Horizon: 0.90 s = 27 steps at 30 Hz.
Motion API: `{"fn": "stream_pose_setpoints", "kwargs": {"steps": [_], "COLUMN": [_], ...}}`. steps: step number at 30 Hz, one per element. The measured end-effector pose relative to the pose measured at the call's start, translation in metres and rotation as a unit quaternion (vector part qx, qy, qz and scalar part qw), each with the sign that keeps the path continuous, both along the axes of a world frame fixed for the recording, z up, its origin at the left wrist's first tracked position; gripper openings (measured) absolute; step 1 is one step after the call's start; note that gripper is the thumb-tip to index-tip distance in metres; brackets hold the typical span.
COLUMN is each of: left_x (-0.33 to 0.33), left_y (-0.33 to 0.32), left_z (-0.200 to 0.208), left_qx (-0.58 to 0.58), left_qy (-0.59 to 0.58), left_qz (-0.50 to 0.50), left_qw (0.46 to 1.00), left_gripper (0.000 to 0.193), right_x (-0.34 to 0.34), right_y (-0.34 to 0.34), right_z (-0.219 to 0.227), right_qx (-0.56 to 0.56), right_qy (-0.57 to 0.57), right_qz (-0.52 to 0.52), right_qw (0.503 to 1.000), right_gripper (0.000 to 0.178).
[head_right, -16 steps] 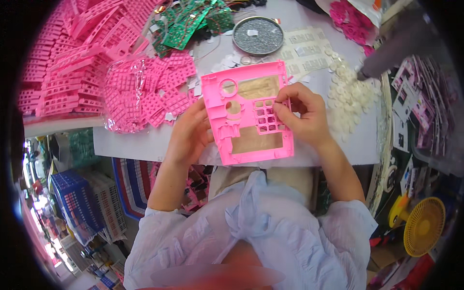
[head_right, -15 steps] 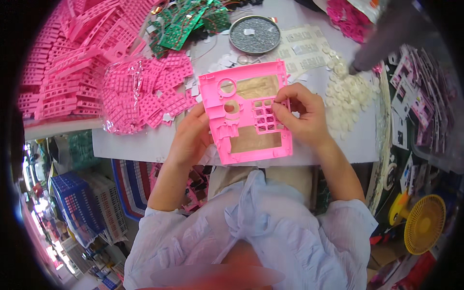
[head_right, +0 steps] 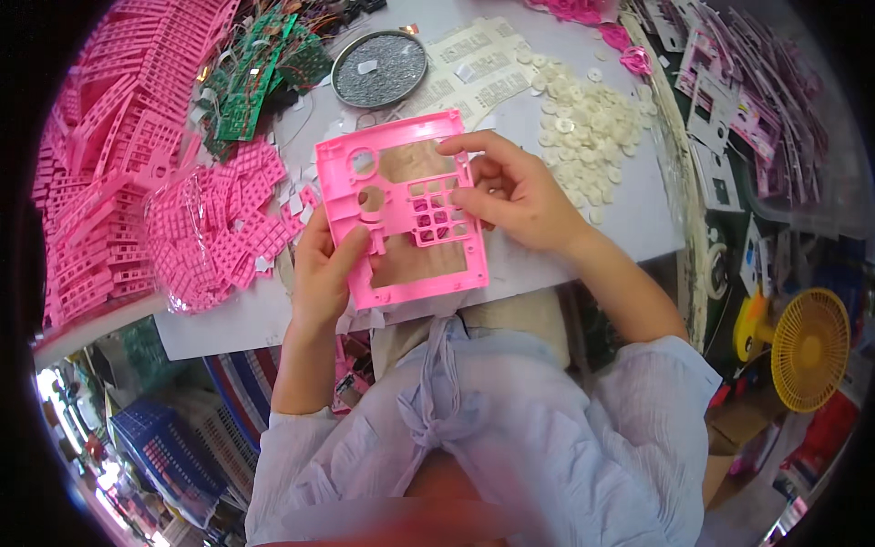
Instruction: Assembling a pink toy piggy bank by installing electronic components and fastening them with screws.
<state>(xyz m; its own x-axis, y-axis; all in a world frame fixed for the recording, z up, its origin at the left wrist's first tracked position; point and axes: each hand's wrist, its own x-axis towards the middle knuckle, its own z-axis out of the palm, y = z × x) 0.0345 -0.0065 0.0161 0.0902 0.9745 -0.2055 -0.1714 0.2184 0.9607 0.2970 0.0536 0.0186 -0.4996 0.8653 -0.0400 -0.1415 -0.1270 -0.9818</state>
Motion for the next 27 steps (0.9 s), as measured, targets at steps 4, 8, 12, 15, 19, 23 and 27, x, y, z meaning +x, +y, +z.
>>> {"fn": "stream_pose_setpoints", "kwargs": {"steps": [4, 8, 12, 15, 19, 23, 27], "left_x": [-0.003, -0.016, 0.013, 0.043, 0.025, -0.012, -0.008], "left_y": [0.005, 0.002, -0.009, -0.008, 0.005, -0.009, -0.002], "left_z": [0.019, 0.027, 0.057, 0.054, 0.039, 0.039, 0.030], "left_qx": [-0.012, 0.196, 0.156, 0.117, 0.026, 0.017, -0.019], "left_qy": [-0.047, 0.188, 0.047, -0.173, -0.187, -0.096, -0.065], "left_qz": [0.065, 0.192, -0.038, 0.005, 0.100, 0.078, 0.056], "left_qw": [0.997, 0.943, 0.986, 0.978, 0.977, 0.992, 0.996], "left_gripper": [0.045, 0.056, 0.084, 0.085, 0.075, 0.065, 0.066], "right_x": [0.004, 0.010, -0.017, -0.061, -0.043, 0.102, 0.285], "right_y": [0.004, 0.014, 0.005, -0.022, -0.012, 0.014, 0.078], "right_z": [0.007, 0.014, 0.071, 0.087, 0.076, 0.048, -0.018], "right_qx": [-0.121, 0.016, 0.454, 0.514, 0.604, 0.236, 0.267], "right_qy": [0.073, -0.020, -0.139, -0.149, -0.039, -0.395, -0.670], "right_qz": [-0.033, -0.079, -0.129, -0.078, -0.037, -0.230, -0.450], "right_qw": [0.989, 0.997, 0.871, 0.841, 0.795, 0.857, 0.526], "right_gripper": [0.041, 0.036, 0.049, 0.056, 0.042, 0.021, 0.044]}}
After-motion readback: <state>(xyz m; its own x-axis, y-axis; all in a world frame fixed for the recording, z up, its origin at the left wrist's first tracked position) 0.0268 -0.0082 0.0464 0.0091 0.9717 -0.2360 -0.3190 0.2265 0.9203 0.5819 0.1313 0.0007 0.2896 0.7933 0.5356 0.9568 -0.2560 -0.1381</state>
